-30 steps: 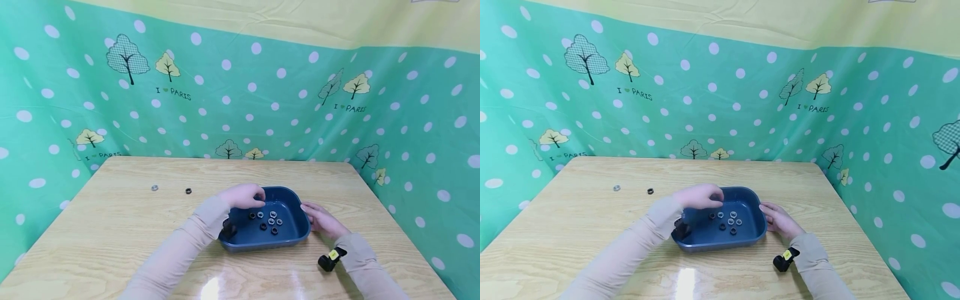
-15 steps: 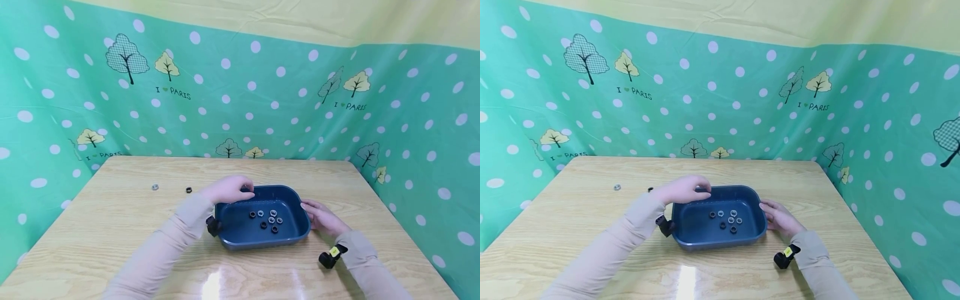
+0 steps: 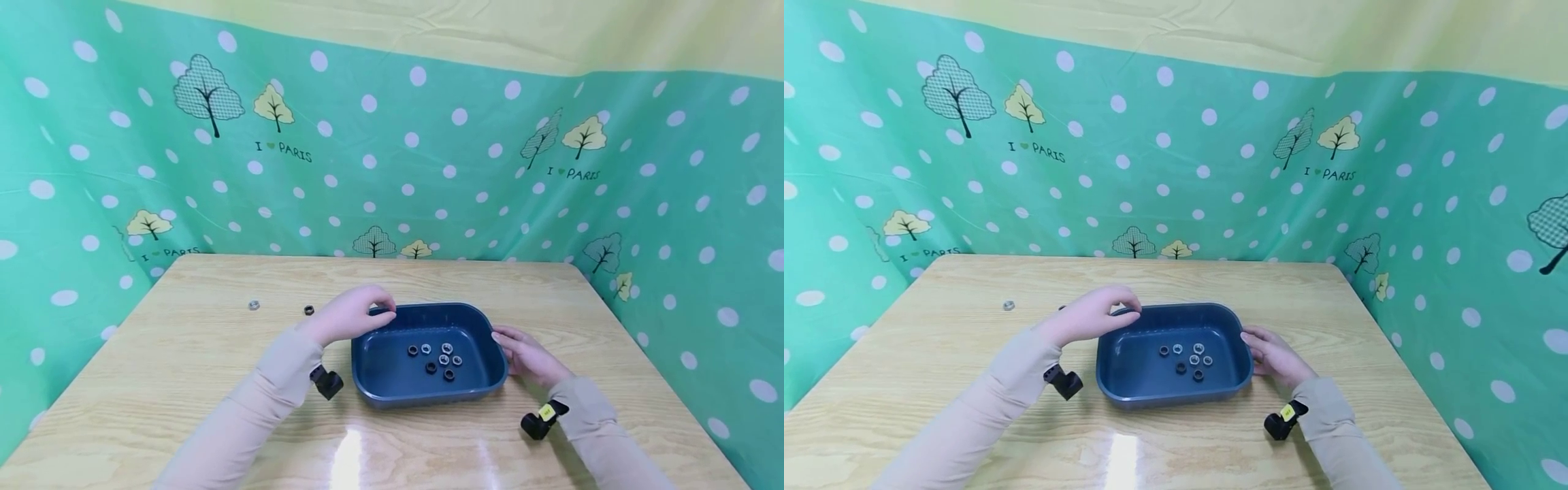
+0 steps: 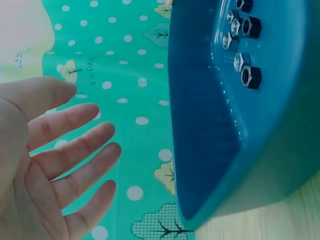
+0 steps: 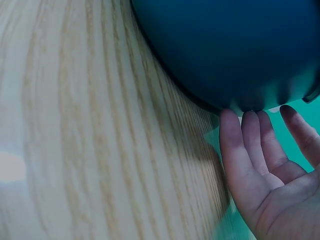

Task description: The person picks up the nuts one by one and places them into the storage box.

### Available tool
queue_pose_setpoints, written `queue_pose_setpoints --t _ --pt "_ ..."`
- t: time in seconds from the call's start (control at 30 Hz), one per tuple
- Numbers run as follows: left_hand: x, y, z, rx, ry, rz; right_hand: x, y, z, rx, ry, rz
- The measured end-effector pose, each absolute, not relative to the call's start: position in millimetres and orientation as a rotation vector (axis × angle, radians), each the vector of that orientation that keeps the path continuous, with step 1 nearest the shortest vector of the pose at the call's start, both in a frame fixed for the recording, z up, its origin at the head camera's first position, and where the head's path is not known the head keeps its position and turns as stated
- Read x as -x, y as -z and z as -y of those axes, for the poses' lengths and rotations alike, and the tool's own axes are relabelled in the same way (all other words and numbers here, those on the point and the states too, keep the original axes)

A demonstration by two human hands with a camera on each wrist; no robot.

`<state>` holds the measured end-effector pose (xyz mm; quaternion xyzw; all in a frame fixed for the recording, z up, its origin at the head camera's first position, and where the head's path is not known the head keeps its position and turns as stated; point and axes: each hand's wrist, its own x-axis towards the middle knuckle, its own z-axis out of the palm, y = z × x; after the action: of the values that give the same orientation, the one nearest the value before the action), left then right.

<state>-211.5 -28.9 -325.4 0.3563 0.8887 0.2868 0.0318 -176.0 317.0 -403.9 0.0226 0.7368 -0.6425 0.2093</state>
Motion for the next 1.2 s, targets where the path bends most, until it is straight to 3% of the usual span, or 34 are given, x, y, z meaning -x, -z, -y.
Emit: queue_pose_setpoints --t 0.73,1.2 --pt "198 369 77 -0.607 -1.448 -2.781 175 409 -321 -0.028 1.824 -2.018" --pt "197 385 97 -0.441 -1.435 -2.767 175 407 -320 -0.032 1.824 -2.01"
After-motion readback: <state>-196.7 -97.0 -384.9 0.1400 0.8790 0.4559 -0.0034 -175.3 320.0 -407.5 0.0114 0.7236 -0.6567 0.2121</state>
